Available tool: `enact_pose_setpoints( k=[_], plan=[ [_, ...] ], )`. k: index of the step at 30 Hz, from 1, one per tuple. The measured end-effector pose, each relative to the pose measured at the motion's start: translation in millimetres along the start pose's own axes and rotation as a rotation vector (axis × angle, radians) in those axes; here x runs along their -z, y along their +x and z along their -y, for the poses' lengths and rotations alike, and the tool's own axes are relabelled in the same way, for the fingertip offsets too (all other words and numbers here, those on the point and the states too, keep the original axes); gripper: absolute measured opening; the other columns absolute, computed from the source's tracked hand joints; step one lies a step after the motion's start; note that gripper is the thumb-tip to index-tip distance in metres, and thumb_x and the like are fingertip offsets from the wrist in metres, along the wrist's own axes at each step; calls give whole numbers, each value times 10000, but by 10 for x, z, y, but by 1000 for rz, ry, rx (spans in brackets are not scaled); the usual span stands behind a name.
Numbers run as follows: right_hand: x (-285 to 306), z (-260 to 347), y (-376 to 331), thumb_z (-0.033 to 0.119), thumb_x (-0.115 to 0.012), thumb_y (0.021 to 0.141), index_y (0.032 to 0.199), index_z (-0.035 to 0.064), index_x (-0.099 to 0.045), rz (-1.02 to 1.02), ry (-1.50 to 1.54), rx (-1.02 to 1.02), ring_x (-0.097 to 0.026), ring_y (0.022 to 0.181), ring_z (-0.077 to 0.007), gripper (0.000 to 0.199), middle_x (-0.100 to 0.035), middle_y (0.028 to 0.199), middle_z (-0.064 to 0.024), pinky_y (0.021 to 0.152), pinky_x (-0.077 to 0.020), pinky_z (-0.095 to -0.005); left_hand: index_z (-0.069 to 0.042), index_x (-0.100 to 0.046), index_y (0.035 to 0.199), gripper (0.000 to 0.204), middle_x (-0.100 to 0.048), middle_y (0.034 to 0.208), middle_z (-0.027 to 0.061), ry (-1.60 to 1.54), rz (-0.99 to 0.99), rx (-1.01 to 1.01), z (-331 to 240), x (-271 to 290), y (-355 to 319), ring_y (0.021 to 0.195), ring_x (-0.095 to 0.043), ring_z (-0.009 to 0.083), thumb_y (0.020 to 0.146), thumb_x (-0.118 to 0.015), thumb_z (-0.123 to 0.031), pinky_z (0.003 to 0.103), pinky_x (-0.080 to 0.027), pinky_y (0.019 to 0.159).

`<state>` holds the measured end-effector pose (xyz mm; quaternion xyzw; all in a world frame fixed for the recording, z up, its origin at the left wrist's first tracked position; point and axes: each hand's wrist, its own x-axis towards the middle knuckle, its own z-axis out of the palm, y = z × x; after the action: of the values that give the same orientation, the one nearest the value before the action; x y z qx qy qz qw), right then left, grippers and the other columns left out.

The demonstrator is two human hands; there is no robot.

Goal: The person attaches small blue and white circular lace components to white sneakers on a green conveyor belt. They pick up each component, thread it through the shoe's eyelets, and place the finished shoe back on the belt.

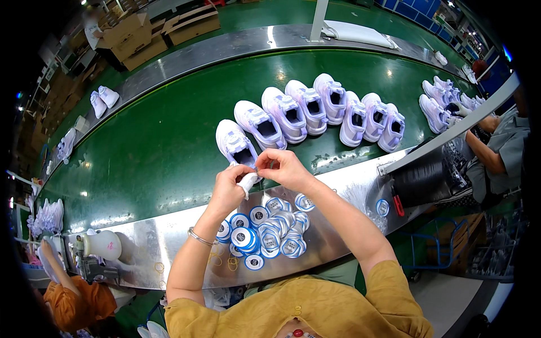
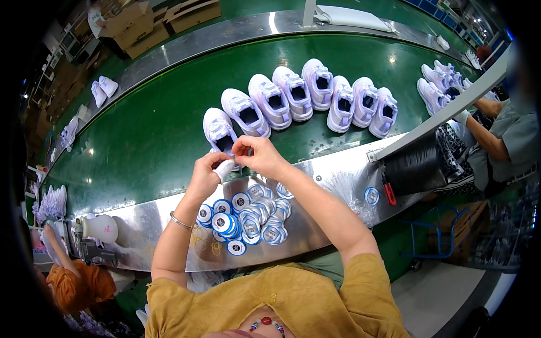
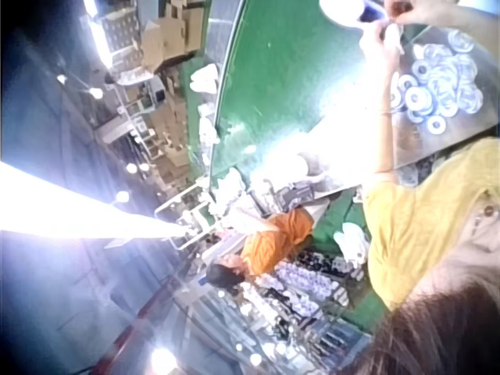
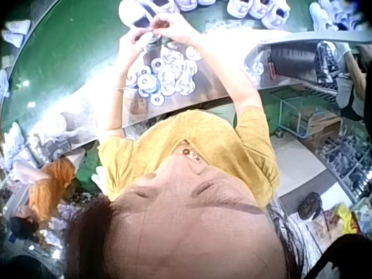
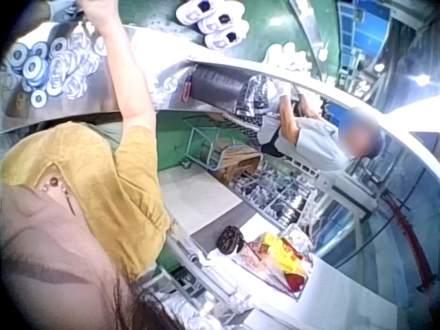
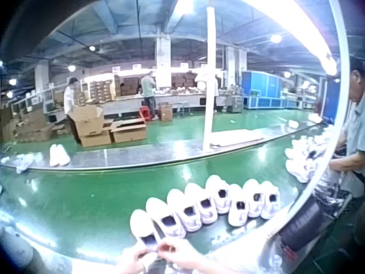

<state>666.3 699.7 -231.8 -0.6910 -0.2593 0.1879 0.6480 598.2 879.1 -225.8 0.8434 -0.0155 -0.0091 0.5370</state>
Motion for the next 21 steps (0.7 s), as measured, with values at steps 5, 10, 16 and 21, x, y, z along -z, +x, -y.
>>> enact_pose_setpoints(
  k=[5,10,16,21],
  plan=[
    [91,-60,16,17,-688,770,913,18,-629,43,136,-52,-569,738,-56,154,-620,810,-1,659,-466,-211,-17,-601,1122,295,-618,896,25,-256,20,49,-121,-40,-22,784,-569,89,833,-653,-45,215,-459,681],
    [11,-70,29,-16,-658,730,862,24,-624,57,174,-13,-558,710,-67,143,-605,755,-1,661,-451,-221,-15,-557,1180,354,-613,923,32,-302,7,15,-119,-29,-5,823,-572,91,835,-637,-8,219,-470,724],
    [105,-43,45,-34,-666,695,863,21,-626,158,268,-43,-557,694,-71,181,-601,750,-10,649,-455,-218,-4,-547,1163,373,-602,864,23,-311,-3,64,-139,-44,28,751,-564,81,809,-664,-6,208,-470,656],
    [167,-6,71,-51,-663,671,866,17,-633,244,272,-49,-559,681,-70,209,-600,731,-7,638,-457,-215,-2,-542,1129,347,-595,794,16,-362,-2,102,-163,-60,39,624,-531,57,806,-667,-26,183,-424,522]
  ],
)
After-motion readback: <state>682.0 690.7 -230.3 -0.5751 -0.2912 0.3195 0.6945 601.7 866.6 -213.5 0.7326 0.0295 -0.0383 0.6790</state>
